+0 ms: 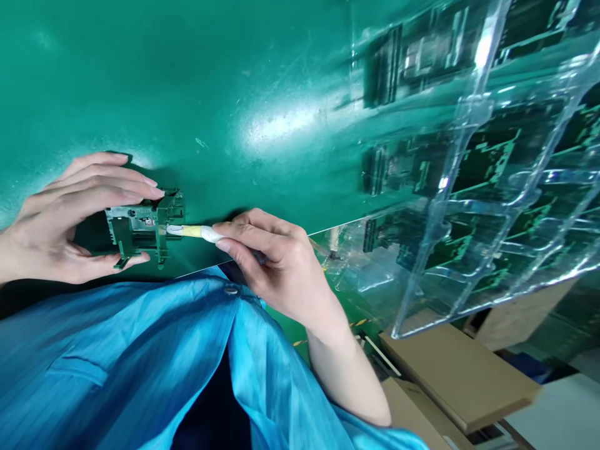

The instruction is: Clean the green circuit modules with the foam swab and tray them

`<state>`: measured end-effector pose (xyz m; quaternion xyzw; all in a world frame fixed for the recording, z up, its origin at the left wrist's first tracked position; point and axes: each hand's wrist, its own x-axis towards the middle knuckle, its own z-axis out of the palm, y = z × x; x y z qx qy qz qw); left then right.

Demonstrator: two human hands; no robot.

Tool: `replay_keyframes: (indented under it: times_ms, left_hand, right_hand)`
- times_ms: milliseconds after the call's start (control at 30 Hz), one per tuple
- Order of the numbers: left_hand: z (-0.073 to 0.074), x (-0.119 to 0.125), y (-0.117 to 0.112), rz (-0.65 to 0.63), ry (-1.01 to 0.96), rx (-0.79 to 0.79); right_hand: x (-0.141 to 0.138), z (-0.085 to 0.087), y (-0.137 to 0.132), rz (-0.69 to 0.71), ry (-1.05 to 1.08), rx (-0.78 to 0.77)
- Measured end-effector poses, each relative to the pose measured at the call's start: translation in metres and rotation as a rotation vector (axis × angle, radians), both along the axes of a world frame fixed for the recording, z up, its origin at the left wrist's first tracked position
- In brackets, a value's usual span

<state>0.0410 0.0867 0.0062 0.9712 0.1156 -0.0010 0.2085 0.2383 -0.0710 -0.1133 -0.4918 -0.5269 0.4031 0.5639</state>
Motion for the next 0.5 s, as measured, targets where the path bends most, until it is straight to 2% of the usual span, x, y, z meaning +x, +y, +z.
replay_keyframes:
  times_ms: [500]
  left_hand:
    - [-0.0003,-0.0009,0.0011,-0.025,-0.015,-0.027]
  right_hand:
    - [-0.0095,0.0062,-0.0038,-0.05,-0.001,-0.024]
